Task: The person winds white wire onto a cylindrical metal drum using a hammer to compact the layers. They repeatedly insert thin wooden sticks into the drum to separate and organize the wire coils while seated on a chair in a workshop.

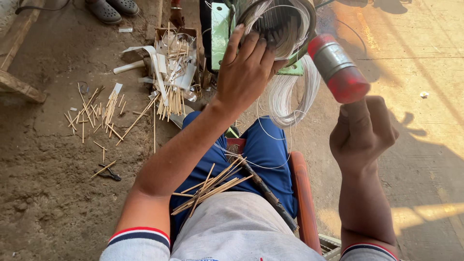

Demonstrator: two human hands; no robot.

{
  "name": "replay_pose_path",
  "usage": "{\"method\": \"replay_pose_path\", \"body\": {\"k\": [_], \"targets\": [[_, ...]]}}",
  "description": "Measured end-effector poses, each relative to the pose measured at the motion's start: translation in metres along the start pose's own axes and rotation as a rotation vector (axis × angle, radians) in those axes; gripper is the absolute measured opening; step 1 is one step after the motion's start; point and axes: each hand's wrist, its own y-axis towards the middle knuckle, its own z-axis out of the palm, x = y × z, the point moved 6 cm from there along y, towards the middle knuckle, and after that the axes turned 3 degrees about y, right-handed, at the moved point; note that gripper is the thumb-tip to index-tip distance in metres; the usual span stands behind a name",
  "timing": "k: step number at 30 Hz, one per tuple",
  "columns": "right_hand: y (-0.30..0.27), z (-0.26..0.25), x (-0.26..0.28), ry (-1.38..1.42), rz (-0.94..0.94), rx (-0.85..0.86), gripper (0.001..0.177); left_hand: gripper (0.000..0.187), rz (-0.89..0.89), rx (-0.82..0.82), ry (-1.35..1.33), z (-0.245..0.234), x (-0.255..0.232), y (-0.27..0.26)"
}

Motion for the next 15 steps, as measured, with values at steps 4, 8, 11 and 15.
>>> {"method": "replay_pose_path", "body": {"k": [4,8,11,15], "targets": [[-0.024,0.0,-0.009,0.064,0.192,0.046,0.034,0.036,-0.092,0.003,-0.082,0.001,-0.003,-0.001],[-0.052,-0.013,-0.018,0.069,0.289,0.02,0.037,0.034,-0.116,-0.03,-0.059,0.003,-0.009,0.004],[-0.084,-0.025,-0.033,0.027,0.346,0.019,0.033,0.036,-0.03,-0.09,-0.146,0.003,-0.003,-0.008],[-0.148,-0.017,-0.068,0.082,0.548,0.007,0.031,0.049,-0.045,-0.358,-0.146,0.003,0.059,-0.033]]}}
